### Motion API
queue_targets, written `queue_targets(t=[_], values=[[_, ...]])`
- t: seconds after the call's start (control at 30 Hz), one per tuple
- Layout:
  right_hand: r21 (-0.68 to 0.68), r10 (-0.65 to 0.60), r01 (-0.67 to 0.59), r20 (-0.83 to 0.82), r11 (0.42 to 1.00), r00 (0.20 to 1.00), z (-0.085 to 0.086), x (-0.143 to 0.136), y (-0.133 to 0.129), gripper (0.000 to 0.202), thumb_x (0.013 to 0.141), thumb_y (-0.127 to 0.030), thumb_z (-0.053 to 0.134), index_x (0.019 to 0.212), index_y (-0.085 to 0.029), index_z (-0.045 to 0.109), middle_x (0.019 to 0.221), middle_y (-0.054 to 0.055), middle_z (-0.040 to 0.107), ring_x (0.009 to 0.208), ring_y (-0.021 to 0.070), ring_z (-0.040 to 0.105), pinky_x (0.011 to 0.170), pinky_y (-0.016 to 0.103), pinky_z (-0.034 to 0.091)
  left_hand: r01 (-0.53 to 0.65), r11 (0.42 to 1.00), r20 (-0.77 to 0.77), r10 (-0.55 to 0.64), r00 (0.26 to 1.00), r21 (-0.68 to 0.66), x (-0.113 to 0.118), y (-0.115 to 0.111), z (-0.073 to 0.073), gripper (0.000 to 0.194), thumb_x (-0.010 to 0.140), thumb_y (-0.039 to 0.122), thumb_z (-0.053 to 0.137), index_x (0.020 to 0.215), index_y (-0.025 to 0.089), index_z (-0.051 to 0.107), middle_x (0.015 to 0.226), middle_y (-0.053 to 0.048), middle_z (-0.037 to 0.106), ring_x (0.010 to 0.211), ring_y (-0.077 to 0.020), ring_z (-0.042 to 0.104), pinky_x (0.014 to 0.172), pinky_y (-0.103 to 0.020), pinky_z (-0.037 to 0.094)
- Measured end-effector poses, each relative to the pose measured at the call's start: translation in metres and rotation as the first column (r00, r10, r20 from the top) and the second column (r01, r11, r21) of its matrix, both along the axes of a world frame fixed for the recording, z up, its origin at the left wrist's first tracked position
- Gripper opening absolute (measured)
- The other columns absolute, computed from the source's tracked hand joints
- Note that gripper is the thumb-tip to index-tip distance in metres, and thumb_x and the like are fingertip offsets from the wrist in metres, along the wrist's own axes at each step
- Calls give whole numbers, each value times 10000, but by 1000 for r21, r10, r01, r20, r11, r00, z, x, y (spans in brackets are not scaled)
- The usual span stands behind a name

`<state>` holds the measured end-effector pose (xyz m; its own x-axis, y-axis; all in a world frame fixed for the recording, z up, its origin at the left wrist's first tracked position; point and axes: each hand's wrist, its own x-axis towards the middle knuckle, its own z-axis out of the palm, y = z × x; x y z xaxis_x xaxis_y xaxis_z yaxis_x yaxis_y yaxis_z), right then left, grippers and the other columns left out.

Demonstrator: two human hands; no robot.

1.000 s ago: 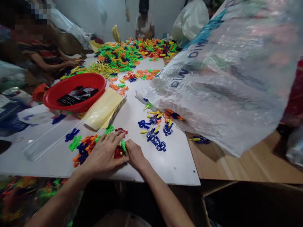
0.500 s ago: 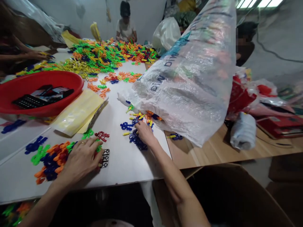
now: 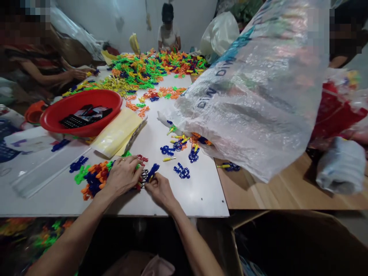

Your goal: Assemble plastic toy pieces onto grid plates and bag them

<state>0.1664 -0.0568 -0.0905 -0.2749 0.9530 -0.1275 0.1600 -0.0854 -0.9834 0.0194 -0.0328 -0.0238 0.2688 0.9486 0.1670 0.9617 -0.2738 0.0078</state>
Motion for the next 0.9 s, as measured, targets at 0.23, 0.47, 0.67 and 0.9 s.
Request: queue_targets(t=[0.23, 0.47, 0.67, 0.9], values=[[-21, -131, 129, -171, 991, 976, 26, 8, 4, 169, 662, -310, 657, 703, -171, 570, 621, -20, 576, 567, 118, 506, 548, 232, 431, -25, 999, 59, 23, 998, 34, -1, -5, 8, 353, 932, 364, 374, 1079, 177, 633, 1335, -142, 534, 1217, -271, 499, 1034, -454, 326], [-9, -131, 131, -13, 991, 991, -29, -17, -8, 133, 775, -297, 563, 740, -179, 612, 690, 28, 656, 637, 173, 594, 620, 275, 475, 76, 996, 0, -76, 997, -47, -2, -11, 8, 327, 922, 262, 352, 1021, 170, 650, 1184, -139, 624, 1222, -275, 490, 1070, -492, 284], [299, 11, -136, 385, 945, 923, -32, -9, -3, 149, 810, -202, 523, 951, -188, 570, 872, 57, 652, 756, 197, 598, 688, 287, 461, 114, 993, 18, -114, 993, -22, -8, -11, 3, 452, 896, 486, 419, 1123, 150, 619, 1280, -169, 564, 1222, -307, 483, 1064, -492, 300], [181, 181, -421, 705, 889, 686, -12, -20, 10, 221, 846, -146, 463, 1021, -160, 597, 956, 87, 662, 805, 208, 607, 733, 308, 449, 69, 997, -13, -68, 998, 47, -10, -9, -2, 579, 816, 555, 495, 1183, 118, 593, 1261, -211, 553, 1172, -354, 510, 1037, -532, 316]])
